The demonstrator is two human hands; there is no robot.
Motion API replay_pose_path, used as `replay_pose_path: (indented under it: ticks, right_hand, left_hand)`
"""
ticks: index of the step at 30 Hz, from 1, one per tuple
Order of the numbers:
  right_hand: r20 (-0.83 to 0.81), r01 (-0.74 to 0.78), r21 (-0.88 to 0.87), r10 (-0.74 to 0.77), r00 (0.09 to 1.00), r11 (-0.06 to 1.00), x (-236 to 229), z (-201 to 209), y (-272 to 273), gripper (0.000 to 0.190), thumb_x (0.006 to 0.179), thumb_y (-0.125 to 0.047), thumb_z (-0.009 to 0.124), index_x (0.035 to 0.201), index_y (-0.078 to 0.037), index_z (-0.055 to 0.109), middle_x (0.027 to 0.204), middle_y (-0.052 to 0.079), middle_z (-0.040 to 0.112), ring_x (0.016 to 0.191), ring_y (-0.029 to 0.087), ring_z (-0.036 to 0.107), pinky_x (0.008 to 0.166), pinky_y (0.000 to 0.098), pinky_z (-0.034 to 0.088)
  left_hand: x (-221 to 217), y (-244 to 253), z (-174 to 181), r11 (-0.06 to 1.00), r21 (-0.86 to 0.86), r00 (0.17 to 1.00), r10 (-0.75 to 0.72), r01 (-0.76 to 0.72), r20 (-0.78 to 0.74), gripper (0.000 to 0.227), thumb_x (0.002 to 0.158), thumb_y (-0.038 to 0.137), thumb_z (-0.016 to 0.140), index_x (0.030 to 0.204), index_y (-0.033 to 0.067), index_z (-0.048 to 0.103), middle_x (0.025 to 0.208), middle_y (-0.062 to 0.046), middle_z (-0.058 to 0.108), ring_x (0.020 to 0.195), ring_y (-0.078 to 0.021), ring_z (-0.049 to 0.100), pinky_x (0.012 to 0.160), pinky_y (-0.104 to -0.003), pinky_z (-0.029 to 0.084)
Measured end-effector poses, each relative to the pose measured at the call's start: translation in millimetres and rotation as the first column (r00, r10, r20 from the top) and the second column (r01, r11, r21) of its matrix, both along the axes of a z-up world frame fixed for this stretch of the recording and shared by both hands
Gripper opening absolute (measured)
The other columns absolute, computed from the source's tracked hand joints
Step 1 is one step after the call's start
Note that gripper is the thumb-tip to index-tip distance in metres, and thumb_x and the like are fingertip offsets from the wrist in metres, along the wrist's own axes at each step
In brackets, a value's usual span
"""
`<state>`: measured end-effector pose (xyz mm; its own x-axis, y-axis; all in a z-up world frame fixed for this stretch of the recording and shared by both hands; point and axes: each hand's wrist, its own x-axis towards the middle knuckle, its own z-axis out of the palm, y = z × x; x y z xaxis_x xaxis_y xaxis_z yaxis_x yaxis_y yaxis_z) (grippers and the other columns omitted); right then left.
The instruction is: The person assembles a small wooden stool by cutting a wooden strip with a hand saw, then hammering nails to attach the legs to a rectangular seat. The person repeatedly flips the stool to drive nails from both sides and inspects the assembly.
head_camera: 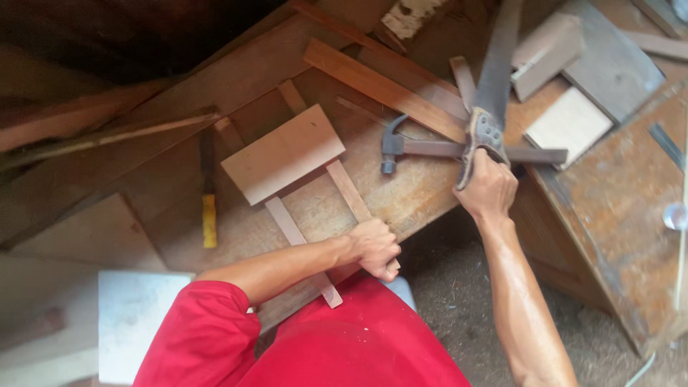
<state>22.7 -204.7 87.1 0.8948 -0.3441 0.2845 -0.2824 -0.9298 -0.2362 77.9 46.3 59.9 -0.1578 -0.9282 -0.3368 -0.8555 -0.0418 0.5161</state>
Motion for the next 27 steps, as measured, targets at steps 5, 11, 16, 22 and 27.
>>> replay_pose_path:
  ticks: [5,11,16,22,27]
  right_hand:
    - [-0.101,-0.050,0.050,0.055,0.993,0.997,7,-12,-15,0.028,0.073,-0.005,0.070,0.097,-0.003,0.055,0.088,0.020,0.061,0.090,0.041,0.060,0.084,0.0497,0.048]
    - [0.001,-0.161,0.193,0.164,0.987,0.968,0,-10,-21,0.046,0.077,-0.001,0.064,0.121,0.003,0.053,0.113,0.025,0.055,0.107,0.044,0.054,0.098,0.0521,0.044]
    - [0.023,-0.243,0.152,0.242,0.970,0.958,-26,26,-15,0.047,0.078,-0.001,0.067,0.124,0.002,0.056,0.118,0.024,0.056,0.107,0.045,0.054,0.094,0.0520,0.042]
    - [0.098,-0.453,0.233,0.443,0.891,0.861,-28,37,40,0.041,0.076,-0.004,0.069,0.116,-0.001,0.059,0.107,0.018,0.062,0.102,0.039,0.060,0.090,0.0487,0.048]
    - [-0.151,-0.306,0.526,0.441,0.885,0.794,-38,7,98,0.035,0.087,-0.015,0.071,0.118,-0.004,0.060,0.093,0.014,0.066,0.085,0.031,0.066,0.079,0.0442,0.053]
  left_hand:
    - [-3,25,4,0.987,-0.119,0.992,0.103,-0.111,-0.074,0.053,0.087,0.058,0.061,0.102,0.0082,0.072,0.116,-0.013,0.067,0.118,-0.0297,0.058,0.103,-0.052,0.042]
    - [-68,50,15,0.568,-0.425,0.654,0.752,-0.705,-0.081,0.052,0.090,0.040,0.068,0.133,0.0113,0.060,0.135,-0.017,0.055,0.130,-0.0373,0.048,0.116,-0.057,0.033]
    - [-124,70,15,-0.147,-0.399,-0.092,0.984,-0.905,-0.152,0.052,0.090,0.023,0.073,0.137,0.0087,0.054,0.144,-0.020,0.050,0.129,-0.0412,0.045,0.110,-0.051,0.038]
    - [-151,109,11,-0.398,-0.296,-0.342,0.913,-0.868,-0.224,0.066,0.084,0.019,0.077,0.141,0.0046,0.048,0.138,-0.020,0.050,0.125,-0.0434,0.047,0.107,-0.050,0.041]
    - [-145,125,-2,-0.427,-0.291,-0.334,0.888,-0.856,-0.317,0.065,0.081,0.013,0.079,0.138,0.0045,0.049,0.138,-0.020,0.047,0.129,-0.0442,0.047,0.108,-0.049,0.042]
